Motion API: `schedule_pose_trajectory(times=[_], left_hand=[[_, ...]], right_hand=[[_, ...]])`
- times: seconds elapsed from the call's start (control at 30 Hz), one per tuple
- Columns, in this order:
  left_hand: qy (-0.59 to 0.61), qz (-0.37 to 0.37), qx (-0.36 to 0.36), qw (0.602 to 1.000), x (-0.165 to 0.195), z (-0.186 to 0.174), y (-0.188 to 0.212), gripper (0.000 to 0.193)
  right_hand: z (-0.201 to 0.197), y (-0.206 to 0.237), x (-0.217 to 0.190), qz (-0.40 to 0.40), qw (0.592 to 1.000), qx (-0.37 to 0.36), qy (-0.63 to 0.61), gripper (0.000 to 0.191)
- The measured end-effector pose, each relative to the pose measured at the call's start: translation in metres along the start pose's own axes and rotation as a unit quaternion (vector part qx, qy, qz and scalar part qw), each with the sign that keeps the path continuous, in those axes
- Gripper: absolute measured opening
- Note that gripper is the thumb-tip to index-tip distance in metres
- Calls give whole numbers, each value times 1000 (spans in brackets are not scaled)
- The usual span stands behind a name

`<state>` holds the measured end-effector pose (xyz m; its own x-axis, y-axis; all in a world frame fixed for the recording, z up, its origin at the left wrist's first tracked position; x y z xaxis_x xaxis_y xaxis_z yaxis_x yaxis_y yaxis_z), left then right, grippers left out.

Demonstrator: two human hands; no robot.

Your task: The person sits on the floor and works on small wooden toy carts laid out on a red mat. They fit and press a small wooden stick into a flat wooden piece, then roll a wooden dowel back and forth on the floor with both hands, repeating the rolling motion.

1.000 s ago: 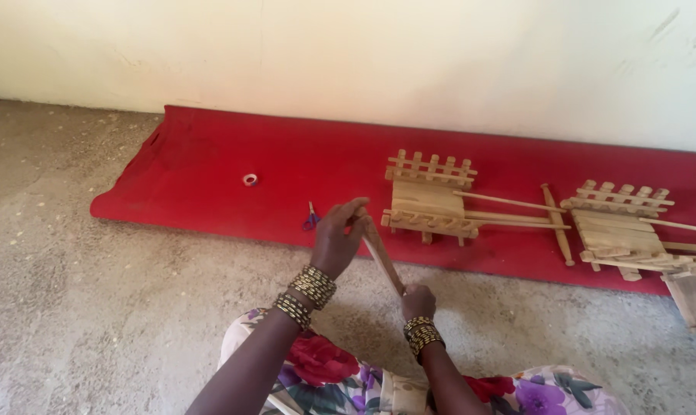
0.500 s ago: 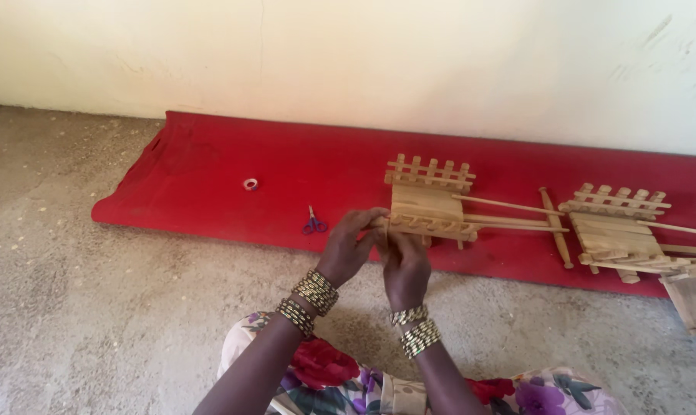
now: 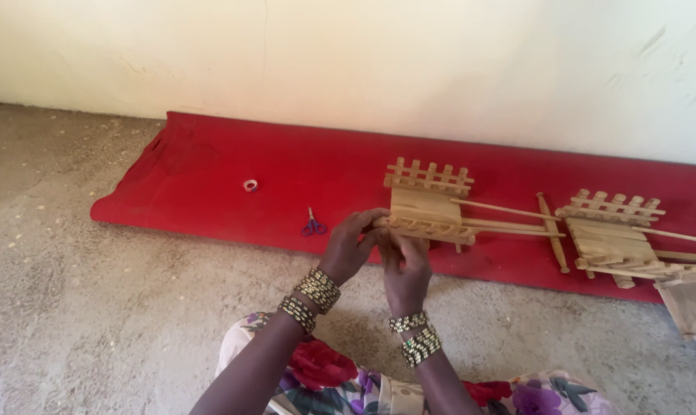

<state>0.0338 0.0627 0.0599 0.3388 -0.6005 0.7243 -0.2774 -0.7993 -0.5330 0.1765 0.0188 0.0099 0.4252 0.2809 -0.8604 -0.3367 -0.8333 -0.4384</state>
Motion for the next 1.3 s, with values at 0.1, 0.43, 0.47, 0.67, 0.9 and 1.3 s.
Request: schedule_pose_trajectory(times=[0.1,0.43,0.47,0.67,0.9,1.3], left_hand=[[16,6,14,1000,0,1,2,35],[-77,-18,98,992,-1,-14,10,32],[-61,-20,91,994,-1,-12,10,33],[-43,-7,62,997,-2,-2,5,33],[-22,-2,64,998,-17,0,2,28],[-37,-7,40,998,10,-7,4,33]], right_hand=[[-3,-7,-33,-68,995,5,-66,28],[24,55,140,129,955,-103,245,18],[24,62,159,174,942,-131,256,17],[16,72,199,315,921,-180,143,26],[9,62,189,405,905,-100,87,21],[5,9,51,74,994,-13,79,16]])
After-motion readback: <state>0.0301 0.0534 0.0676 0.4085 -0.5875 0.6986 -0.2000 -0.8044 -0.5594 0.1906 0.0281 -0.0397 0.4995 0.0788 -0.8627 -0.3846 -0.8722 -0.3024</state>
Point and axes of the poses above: each hand's wrist, its own y-axis away from the middle knuckle, its own z-axis out of the palm, x = y × z, the point moved 8 cm from there along -y, towards the middle knuckle, and after that the axes turned 6 degrees about z, right-handed, at the moved point
